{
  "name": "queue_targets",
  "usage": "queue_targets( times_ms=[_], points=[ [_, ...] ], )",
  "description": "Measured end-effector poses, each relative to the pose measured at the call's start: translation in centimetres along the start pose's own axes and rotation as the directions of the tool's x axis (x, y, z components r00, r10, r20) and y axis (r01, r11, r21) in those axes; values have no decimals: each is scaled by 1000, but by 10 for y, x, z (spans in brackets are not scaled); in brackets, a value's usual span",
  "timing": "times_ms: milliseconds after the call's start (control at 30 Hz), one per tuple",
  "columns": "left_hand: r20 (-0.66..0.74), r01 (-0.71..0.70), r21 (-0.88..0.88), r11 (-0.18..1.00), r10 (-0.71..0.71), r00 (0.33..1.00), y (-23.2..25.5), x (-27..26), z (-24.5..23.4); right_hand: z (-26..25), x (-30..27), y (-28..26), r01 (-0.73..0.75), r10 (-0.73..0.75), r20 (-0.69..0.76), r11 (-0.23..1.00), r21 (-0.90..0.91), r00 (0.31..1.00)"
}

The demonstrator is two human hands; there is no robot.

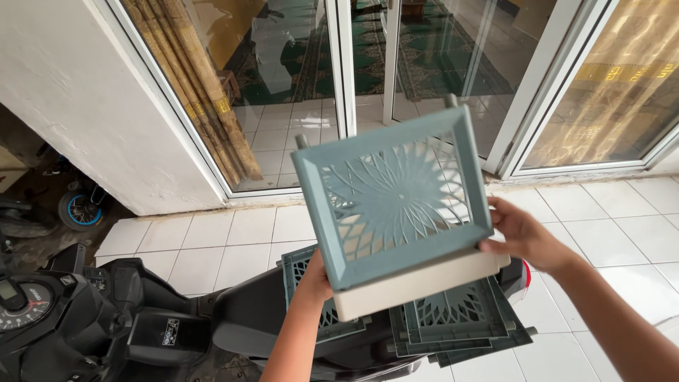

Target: The recorder assembles a multi-tier plastic storage rack by attaching side panels to shelves.

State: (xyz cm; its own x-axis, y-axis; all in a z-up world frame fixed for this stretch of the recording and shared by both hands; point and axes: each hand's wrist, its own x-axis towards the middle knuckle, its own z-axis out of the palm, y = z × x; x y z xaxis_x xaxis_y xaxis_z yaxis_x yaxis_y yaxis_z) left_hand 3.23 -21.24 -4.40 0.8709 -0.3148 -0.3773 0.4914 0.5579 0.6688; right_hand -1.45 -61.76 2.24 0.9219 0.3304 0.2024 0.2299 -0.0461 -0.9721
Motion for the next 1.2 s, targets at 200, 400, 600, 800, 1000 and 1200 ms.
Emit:
queue_targets(
  times_ms=[200, 400, 600, 800, 1000, 1200],
  points=[
    [71, 37, -127, 991, -28, 997, 10, 20, -12, 28, -12, -54, 196, -185, 105, 976, -100, 977],
    [204, -82, 2, 997, 80, 976, 35, -10, 19, 22, -11, -30, 139, -166, -66, 945, -295, 984],
    [82, -142, 72, 987, 136, 987, 39, -5, 12, 25, -4, -35, 282, -308, -84, 930, -234, 948],
    [56, -152, 50, 987, 150, 987, 53, -4, 6, 54, 5, -74, 334, -334, -52, 943, -4, 941],
    [82, -191, 61, 980, 185, 979, 57, 5, -6, 48, 11, -62, 335, -336, -97, 942, -27, 937],
    [186, -276, 97, 956, 255, 949, 63, -10, -7, -8, 11, 16, 273, -261, -83, 901, 337, 962]
  ],
)
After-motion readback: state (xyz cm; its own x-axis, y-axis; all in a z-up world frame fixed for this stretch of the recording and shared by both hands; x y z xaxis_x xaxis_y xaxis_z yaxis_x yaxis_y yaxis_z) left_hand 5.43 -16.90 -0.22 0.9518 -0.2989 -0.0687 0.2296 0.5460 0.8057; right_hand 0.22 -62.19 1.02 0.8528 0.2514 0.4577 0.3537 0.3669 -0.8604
